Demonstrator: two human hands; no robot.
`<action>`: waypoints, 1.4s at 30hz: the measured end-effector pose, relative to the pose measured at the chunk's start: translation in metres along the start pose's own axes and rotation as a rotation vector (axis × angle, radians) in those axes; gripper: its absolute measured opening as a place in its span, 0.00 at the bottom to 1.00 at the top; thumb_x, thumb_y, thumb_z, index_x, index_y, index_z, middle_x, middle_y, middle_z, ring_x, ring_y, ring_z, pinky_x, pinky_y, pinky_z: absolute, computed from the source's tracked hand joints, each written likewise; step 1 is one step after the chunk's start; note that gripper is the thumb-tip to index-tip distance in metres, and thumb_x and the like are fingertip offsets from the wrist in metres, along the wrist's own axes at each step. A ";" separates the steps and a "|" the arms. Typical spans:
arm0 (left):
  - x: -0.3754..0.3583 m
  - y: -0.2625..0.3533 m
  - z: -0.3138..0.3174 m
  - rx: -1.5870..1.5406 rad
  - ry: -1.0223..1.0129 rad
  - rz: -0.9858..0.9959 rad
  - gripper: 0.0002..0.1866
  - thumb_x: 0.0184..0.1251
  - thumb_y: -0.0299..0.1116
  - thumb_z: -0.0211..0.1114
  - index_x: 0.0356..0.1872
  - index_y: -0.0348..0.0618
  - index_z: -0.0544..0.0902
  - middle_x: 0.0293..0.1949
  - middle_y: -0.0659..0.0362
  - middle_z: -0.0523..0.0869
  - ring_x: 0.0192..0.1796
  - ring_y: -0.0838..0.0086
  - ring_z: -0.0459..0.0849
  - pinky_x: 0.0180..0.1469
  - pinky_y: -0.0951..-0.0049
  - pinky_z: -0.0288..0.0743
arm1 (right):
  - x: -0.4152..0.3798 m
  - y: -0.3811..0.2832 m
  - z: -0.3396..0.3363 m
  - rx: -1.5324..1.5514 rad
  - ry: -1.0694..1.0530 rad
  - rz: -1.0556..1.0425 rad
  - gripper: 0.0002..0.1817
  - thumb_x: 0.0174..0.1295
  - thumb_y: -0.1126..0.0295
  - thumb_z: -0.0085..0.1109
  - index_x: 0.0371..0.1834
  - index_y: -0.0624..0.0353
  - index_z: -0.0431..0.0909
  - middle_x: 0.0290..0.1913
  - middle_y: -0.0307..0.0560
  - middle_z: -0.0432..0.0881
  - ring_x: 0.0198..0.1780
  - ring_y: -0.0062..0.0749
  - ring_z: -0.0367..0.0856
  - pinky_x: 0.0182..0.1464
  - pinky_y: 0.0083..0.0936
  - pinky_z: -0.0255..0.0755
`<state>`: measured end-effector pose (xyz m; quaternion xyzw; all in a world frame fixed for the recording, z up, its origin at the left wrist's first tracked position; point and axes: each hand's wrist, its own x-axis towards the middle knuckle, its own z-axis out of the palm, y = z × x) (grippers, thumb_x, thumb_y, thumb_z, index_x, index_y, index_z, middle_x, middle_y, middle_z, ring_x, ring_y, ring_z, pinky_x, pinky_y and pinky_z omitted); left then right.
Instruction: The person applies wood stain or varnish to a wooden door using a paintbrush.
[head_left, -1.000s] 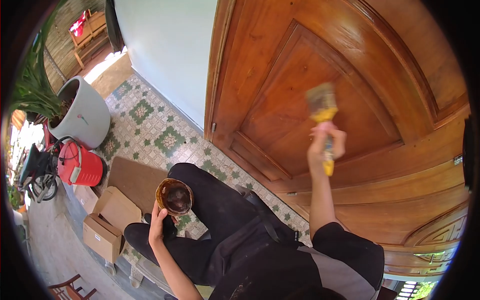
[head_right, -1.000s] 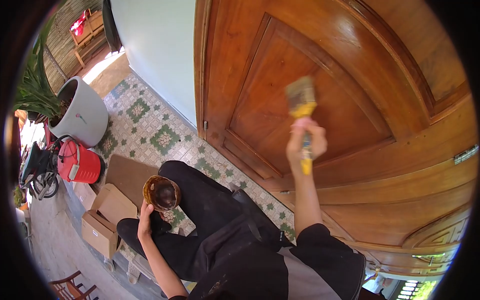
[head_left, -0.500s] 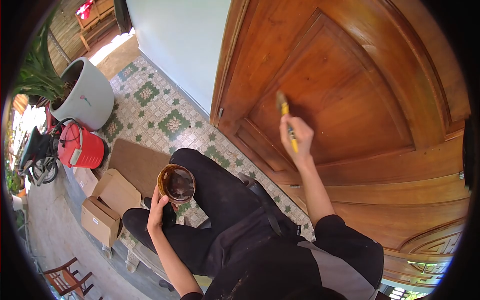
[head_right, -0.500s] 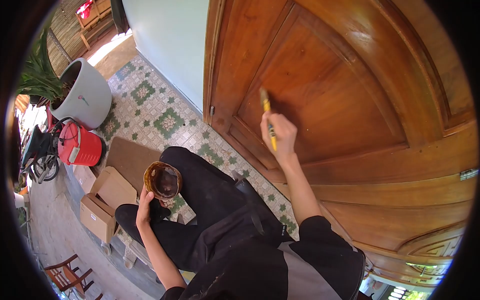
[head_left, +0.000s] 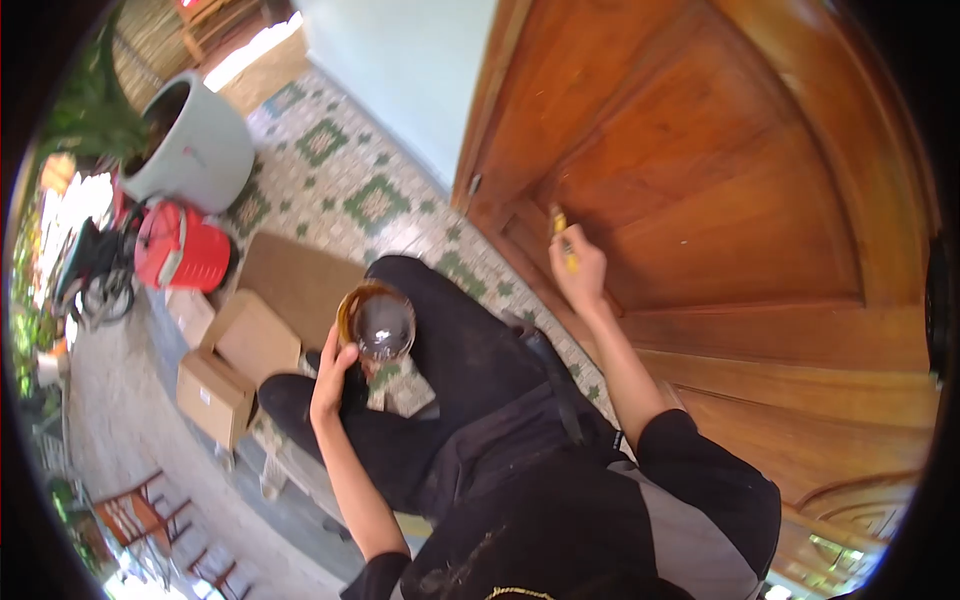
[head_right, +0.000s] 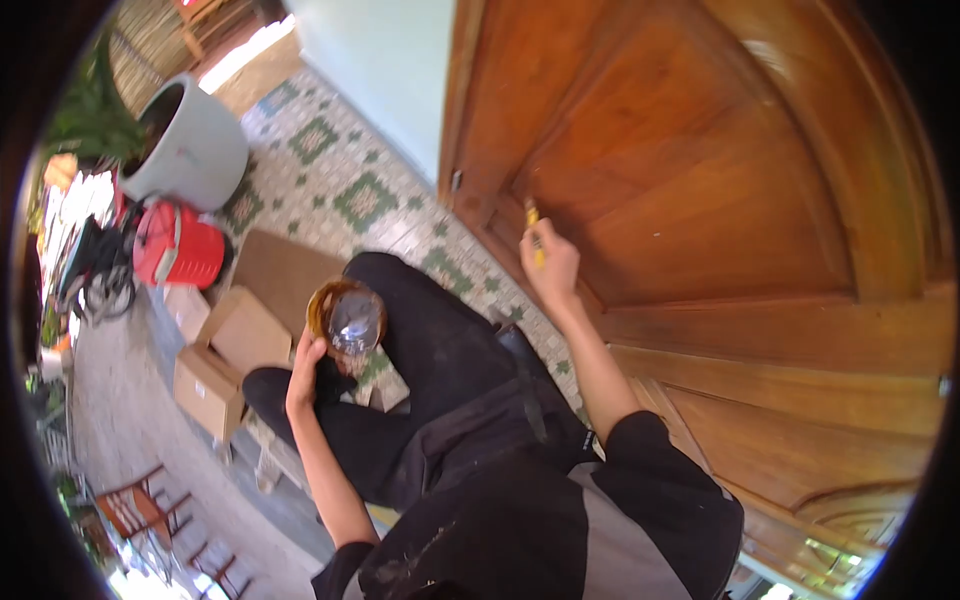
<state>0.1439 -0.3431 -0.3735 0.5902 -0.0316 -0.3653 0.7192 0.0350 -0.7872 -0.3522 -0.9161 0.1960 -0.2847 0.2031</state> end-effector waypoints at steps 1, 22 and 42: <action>0.003 -0.006 -0.002 0.003 0.034 -0.003 0.42 0.70 0.41 0.69 0.80 0.38 0.60 0.51 0.55 0.83 0.37 0.72 0.84 0.42 0.71 0.80 | 0.002 -0.005 -0.007 0.208 0.016 0.097 0.05 0.68 0.73 0.63 0.41 0.60 0.78 0.31 0.47 0.85 0.32 0.37 0.87 0.33 0.32 0.79; -0.002 0.027 0.031 0.119 0.014 0.065 0.42 0.66 0.38 0.73 0.79 0.43 0.64 0.55 0.51 0.86 0.41 0.75 0.83 0.39 0.75 0.80 | -0.030 -0.200 0.015 0.514 -0.449 -0.366 0.08 0.63 0.71 0.67 0.37 0.56 0.75 0.24 0.48 0.82 0.28 0.46 0.85 0.30 0.38 0.76; 0.022 0.031 0.043 0.219 0.160 0.040 0.40 0.66 0.60 0.64 0.65 0.32 0.72 0.35 0.57 0.84 0.30 0.73 0.82 0.34 0.75 0.76 | 0.026 -0.136 -0.006 1.084 -0.712 0.325 0.05 0.65 0.71 0.67 0.39 0.59 0.81 0.30 0.44 0.86 0.31 0.30 0.88 0.34 0.26 0.76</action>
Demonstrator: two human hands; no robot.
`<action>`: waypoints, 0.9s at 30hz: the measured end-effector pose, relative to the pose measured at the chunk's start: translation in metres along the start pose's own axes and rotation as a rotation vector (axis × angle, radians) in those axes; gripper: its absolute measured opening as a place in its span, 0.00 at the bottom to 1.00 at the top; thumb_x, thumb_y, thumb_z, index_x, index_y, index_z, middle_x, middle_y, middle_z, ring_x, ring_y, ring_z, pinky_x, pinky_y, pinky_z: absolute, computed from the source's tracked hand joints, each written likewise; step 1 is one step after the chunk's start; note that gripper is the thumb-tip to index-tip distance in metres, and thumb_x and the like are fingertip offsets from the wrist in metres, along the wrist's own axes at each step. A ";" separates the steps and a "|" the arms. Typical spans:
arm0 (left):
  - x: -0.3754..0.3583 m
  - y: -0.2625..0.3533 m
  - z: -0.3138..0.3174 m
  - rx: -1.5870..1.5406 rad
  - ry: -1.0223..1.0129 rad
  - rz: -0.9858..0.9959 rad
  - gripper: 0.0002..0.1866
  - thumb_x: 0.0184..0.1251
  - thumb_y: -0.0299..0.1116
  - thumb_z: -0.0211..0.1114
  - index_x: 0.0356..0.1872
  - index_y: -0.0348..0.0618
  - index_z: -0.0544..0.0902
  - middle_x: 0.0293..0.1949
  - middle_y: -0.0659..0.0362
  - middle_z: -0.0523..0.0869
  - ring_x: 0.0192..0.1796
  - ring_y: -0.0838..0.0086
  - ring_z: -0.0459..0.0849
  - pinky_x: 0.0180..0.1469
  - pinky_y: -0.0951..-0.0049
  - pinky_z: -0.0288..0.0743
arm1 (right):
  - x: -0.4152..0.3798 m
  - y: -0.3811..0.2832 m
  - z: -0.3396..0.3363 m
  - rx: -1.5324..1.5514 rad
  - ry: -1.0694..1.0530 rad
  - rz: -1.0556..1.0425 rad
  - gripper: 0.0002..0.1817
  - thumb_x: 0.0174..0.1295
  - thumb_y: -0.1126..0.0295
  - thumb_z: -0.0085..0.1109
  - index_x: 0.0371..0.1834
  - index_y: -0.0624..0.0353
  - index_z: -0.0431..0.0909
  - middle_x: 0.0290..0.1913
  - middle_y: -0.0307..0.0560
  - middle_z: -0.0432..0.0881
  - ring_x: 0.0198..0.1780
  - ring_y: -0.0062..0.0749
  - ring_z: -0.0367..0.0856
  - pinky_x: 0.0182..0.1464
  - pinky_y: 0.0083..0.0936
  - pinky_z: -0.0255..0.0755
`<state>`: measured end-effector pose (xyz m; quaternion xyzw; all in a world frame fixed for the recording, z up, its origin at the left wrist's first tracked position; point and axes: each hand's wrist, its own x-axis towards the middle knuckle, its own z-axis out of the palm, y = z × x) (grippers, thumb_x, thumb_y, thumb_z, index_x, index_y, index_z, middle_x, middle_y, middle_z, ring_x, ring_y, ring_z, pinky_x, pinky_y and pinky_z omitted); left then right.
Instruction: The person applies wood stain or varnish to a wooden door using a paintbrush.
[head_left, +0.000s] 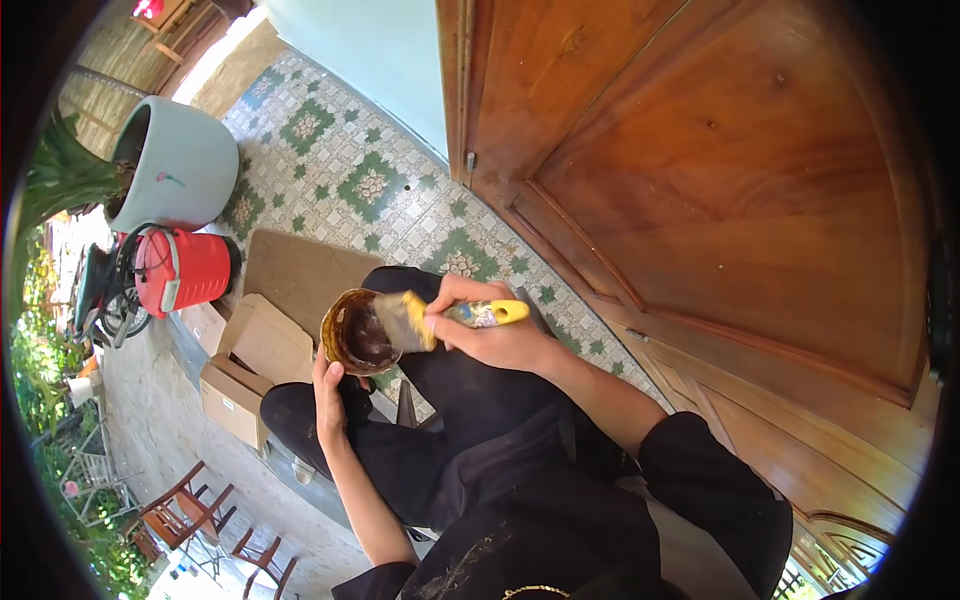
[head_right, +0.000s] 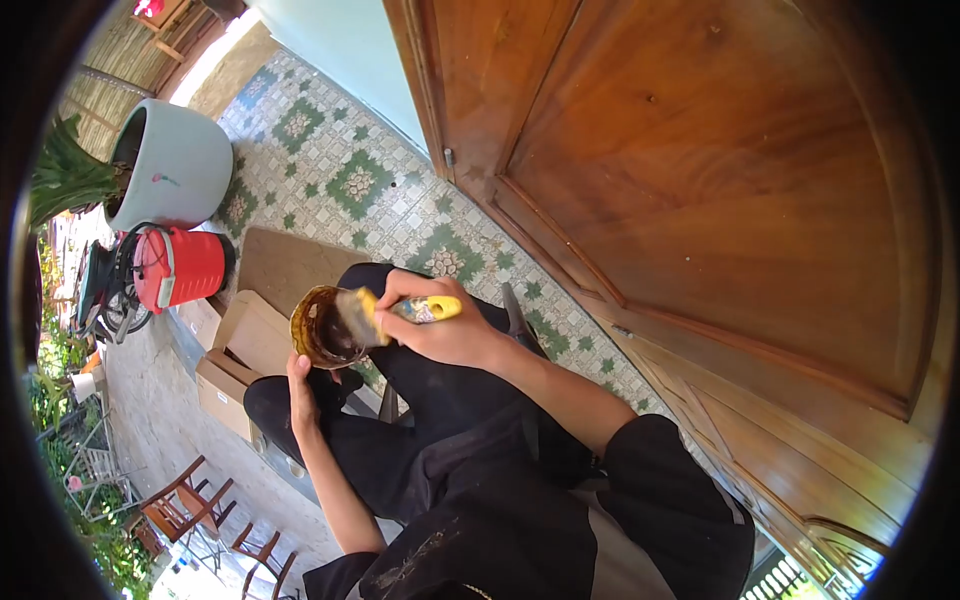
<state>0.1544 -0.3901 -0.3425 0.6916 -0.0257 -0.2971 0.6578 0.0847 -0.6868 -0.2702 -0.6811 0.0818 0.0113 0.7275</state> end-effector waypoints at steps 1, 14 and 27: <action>0.000 0.002 0.001 -0.013 0.006 -0.019 0.40 0.66 0.60 0.64 0.65 0.33 0.72 0.35 0.57 0.84 0.30 0.73 0.82 0.34 0.75 0.76 | -0.001 0.006 -0.003 -0.064 0.139 -0.130 0.05 0.65 0.72 0.67 0.39 0.59 0.81 0.29 0.44 0.85 0.31 0.30 0.88 0.34 0.26 0.76; 0.007 -0.002 0.006 0.002 0.044 0.001 0.34 0.69 0.63 0.61 0.50 0.34 0.77 0.29 0.56 0.84 0.29 0.74 0.82 0.34 0.74 0.75 | -0.006 0.122 -0.133 -1.077 0.565 -0.374 0.06 0.62 0.78 0.65 0.38 0.58 0.78 0.30 0.51 0.83 0.33 0.49 0.84 0.34 0.40 0.76; 0.011 -0.008 -0.002 -0.141 -0.025 0.038 0.40 0.69 0.54 0.65 0.73 0.34 0.68 0.37 0.57 0.83 0.30 0.76 0.80 0.32 0.77 0.75 | -0.024 0.101 -0.138 -1.239 0.359 -0.276 0.05 0.65 0.75 0.61 0.38 0.62 0.74 0.29 0.59 0.83 0.33 0.56 0.85 0.35 0.49 0.79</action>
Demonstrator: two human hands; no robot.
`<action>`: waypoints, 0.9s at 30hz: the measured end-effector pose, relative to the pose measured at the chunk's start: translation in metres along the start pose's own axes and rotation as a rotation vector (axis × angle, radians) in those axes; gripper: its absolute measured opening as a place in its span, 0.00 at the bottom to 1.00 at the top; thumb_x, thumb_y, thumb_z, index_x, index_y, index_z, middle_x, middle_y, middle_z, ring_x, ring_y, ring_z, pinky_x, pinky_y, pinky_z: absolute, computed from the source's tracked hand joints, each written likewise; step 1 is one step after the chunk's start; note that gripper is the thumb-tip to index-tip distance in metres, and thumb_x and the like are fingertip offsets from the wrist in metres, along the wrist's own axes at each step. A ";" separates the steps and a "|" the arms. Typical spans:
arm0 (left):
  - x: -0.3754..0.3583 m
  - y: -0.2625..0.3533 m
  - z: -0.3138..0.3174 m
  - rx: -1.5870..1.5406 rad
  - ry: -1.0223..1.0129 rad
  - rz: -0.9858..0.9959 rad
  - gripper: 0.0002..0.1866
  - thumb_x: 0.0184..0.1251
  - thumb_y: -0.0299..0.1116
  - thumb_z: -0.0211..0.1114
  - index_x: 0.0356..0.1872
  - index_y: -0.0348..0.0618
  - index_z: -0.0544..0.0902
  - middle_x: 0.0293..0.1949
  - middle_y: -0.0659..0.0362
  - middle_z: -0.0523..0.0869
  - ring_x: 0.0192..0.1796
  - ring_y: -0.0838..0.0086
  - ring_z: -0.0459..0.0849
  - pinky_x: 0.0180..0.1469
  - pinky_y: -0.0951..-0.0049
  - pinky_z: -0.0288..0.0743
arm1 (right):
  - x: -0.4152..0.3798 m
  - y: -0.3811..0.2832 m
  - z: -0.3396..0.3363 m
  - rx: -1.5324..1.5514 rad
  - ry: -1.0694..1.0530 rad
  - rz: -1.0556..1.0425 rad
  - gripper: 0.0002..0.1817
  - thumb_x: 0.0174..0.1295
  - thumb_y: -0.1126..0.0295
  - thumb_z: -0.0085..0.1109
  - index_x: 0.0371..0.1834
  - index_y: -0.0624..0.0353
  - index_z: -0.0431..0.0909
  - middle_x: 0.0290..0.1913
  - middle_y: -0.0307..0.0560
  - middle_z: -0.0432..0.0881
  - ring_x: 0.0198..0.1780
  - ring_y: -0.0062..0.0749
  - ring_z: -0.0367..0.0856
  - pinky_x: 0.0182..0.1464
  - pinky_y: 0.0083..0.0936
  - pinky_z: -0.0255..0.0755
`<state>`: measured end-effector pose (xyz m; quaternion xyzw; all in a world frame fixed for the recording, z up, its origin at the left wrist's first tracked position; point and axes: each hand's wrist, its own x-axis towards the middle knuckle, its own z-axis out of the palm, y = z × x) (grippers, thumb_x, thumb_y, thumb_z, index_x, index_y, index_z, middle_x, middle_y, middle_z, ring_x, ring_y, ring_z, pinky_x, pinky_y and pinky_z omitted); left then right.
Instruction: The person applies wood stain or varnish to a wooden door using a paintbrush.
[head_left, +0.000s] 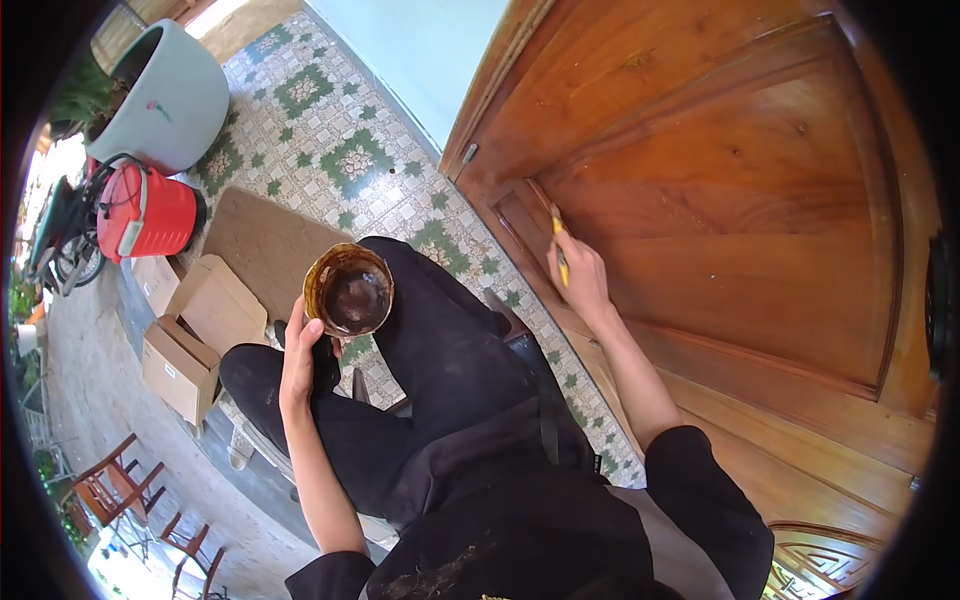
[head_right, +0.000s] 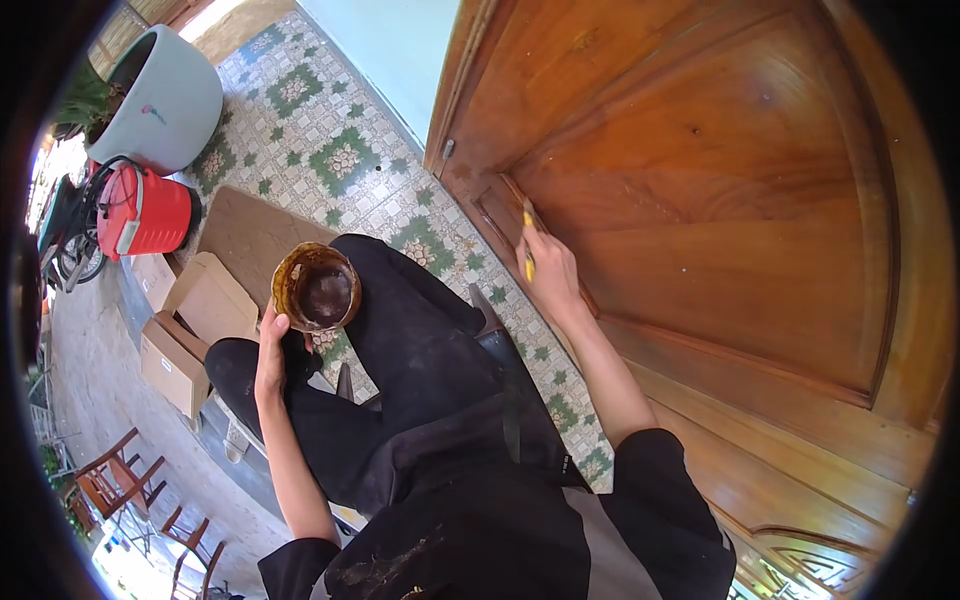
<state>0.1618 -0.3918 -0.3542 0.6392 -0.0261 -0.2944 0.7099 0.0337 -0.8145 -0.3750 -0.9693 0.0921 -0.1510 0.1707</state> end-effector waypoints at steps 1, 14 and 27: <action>0.000 -0.001 0.001 -0.003 0.010 -0.002 0.40 0.69 0.54 0.65 0.73 0.34 0.67 0.36 0.58 0.83 0.29 0.76 0.80 0.32 0.77 0.75 | 0.019 0.000 0.010 0.024 0.019 0.009 0.05 0.66 0.75 0.61 0.40 0.62 0.74 0.29 0.60 0.83 0.33 0.57 0.85 0.35 0.49 0.79; -0.008 -0.003 -0.009 -0.015 0.110 -0.090 0.37 0.72 0.43 0.66 0.78 0.41 0.64 0.35 0.60 0.81 0.29 0.76 0.78 0.35 0.75 0.75 | -0.088 0.031 -0.007 -0.190 -0.343 0.197 0.07 0.63 0.72 0.62 0.42 0.59 0.77 0.32 0.63 0.85 0.37 0.60 0.86 0.38 0.51 0.79; -0.006 -0.001 -0.006 0.082 0.096 -0.104 0.38 0.72 0.47 0.64 0.77 0.38 0.64 0.35 0.59 0.80 0.29 0.76 0.78 0.35 0.76 0.74 | -0.036 0.034 0.036 -0.204 -0.369 0.058 0.14 0.65 0.73 0.60 0.53 0.59 0.78 0.36 0.58 0.86 0.40 0.56 0.86 0.40 0.49 0.79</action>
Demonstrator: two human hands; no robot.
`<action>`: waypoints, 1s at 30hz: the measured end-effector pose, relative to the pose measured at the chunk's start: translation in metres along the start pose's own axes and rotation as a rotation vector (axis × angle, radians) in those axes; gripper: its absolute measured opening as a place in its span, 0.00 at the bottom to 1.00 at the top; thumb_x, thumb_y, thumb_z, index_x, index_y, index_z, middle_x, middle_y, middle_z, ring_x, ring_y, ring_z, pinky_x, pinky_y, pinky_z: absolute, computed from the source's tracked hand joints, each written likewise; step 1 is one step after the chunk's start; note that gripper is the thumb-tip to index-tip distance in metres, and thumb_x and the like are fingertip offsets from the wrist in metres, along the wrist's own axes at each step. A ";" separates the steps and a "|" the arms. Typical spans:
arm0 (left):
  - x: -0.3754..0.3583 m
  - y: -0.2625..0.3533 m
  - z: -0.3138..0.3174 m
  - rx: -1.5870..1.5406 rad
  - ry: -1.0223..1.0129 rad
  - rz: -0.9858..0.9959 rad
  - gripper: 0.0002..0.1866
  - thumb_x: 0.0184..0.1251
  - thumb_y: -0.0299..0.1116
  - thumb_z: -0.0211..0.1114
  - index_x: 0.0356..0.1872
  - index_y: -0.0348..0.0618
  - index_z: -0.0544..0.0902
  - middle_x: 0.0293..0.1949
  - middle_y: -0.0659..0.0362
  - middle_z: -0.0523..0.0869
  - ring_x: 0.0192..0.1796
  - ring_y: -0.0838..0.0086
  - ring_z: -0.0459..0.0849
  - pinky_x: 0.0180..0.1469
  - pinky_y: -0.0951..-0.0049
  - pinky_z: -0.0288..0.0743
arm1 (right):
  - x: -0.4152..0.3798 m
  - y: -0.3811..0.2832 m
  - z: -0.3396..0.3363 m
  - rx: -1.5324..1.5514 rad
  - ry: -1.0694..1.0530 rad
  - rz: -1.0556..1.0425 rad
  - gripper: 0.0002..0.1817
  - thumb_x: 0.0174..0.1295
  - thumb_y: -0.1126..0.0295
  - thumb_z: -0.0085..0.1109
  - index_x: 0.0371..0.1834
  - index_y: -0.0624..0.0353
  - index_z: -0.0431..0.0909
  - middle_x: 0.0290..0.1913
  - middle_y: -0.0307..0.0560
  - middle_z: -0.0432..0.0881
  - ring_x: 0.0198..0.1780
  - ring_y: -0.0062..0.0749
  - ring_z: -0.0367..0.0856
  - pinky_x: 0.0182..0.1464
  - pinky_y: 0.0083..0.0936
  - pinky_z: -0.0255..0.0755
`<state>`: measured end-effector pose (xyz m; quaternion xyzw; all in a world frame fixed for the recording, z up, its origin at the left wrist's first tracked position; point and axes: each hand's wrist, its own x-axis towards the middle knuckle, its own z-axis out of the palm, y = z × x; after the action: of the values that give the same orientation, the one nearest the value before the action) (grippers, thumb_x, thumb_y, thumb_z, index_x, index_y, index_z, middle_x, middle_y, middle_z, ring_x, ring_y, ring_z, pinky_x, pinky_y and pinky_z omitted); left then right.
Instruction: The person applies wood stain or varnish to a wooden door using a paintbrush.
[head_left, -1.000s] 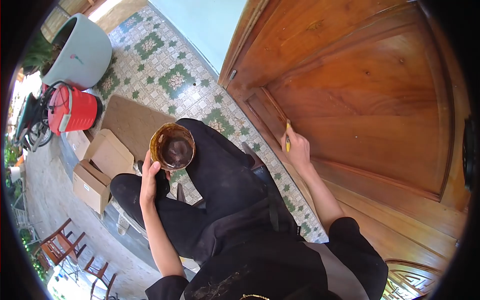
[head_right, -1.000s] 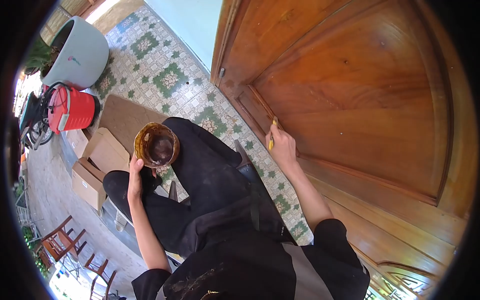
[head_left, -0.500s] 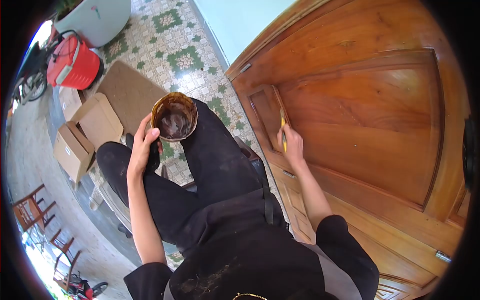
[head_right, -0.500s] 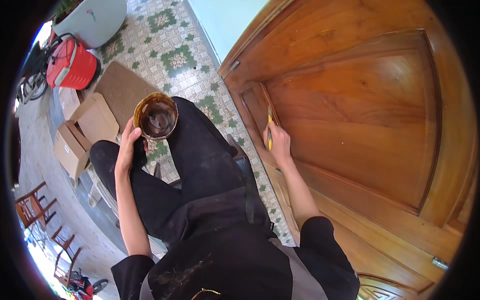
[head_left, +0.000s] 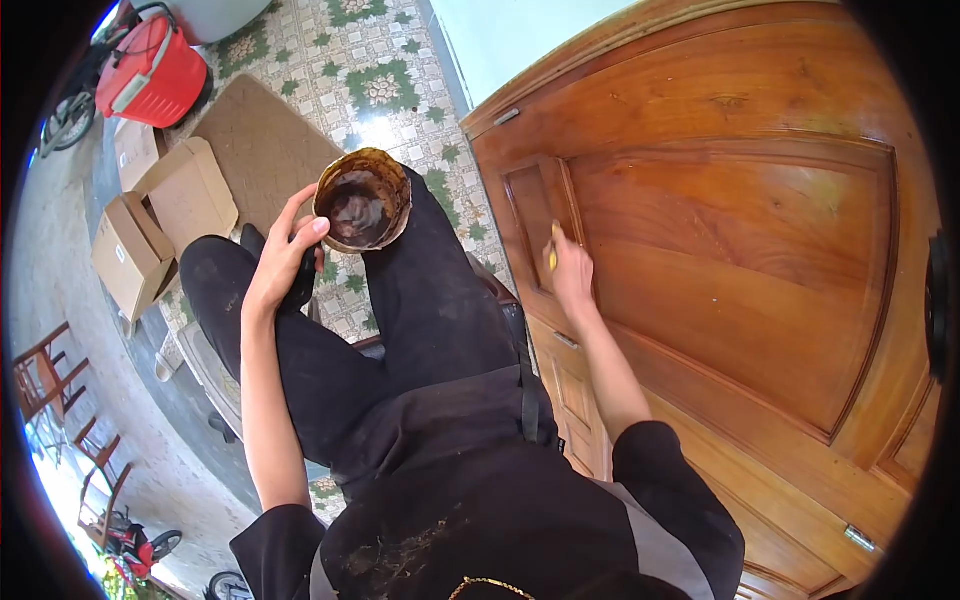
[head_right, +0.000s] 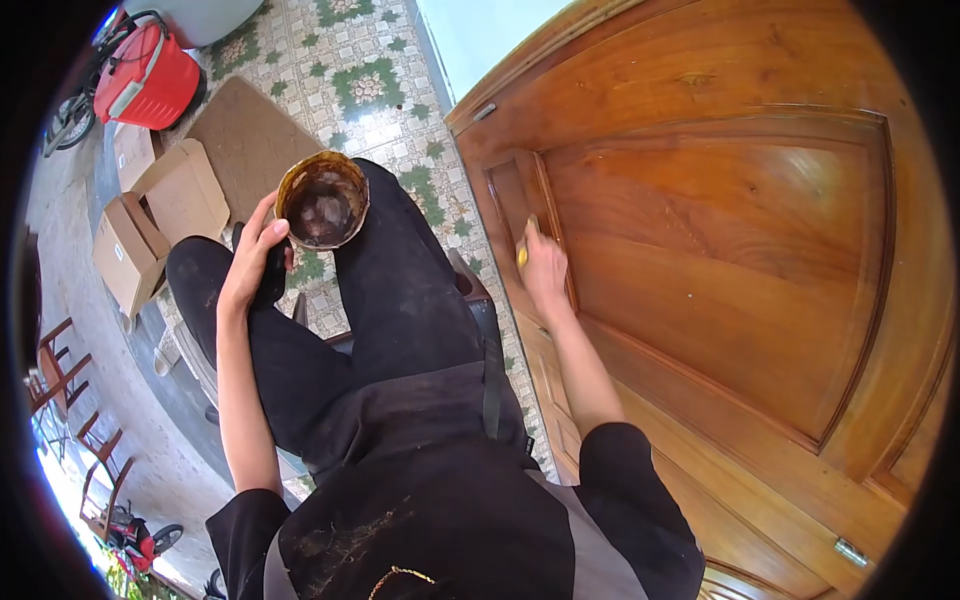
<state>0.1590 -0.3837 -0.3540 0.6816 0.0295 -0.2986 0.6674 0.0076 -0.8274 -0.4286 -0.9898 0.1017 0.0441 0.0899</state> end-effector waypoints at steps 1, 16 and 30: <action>0.000 -0.001 -0.001 -0.030 -0.007 -0.017 0.37 0.72 0.45 0.65 0.77 0.39 0.64 0.38 0.58 0.82 0.30 0.77 0.78 0.37 0.76 0.74 | 0.021 -0.003 0.004 0.002 0.065 -0.049 0.14 0.65 0.73 0.60 0.54 0.58 0.78 0.35 0.58 0.85 0.40 0.56 0.86 0.40 0.49 0.79; 0.001 -0.003 -0.002 -0.068 -0.042 -0.035 0.36 0.73 0.42 0.65 0.77 0.40 0.64 0.43 0.56 0.85 0.31 0.77 0.77 0.39 0.76 0.74 | 0.043 -0.027 -0.028 0.132 0.439 -0.093 0.05 0.65 0.76 0.63 0.37 0.59 0.75 0.28 0.54 0.82 0.32 0.53 0.84 0.35 0.47 0.77; 0.001 -0.002 -0.002 -0.055 -0.022 -0.045 0.36 0.73 0.42 0.66 0.77 0.42 0.65 0.42 0.56 0.86 0.31 0.76 0.77 0.39 0.76 0.75 | 0.088 -0.022 0.002 0.058 0.155 -0.110 0.07 0.68 0.70 0.61 0.45 0.59 0.77 0.32 0.58 0.86 0.35 0.59 0.85 0.38 0.49 0.79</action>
<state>0.1601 -0.3820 -0.3564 0.6587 0.0458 -0.3201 0.6794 0.0982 -0.8225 -0.4365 -0.9913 0.0549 -0.0407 0.1128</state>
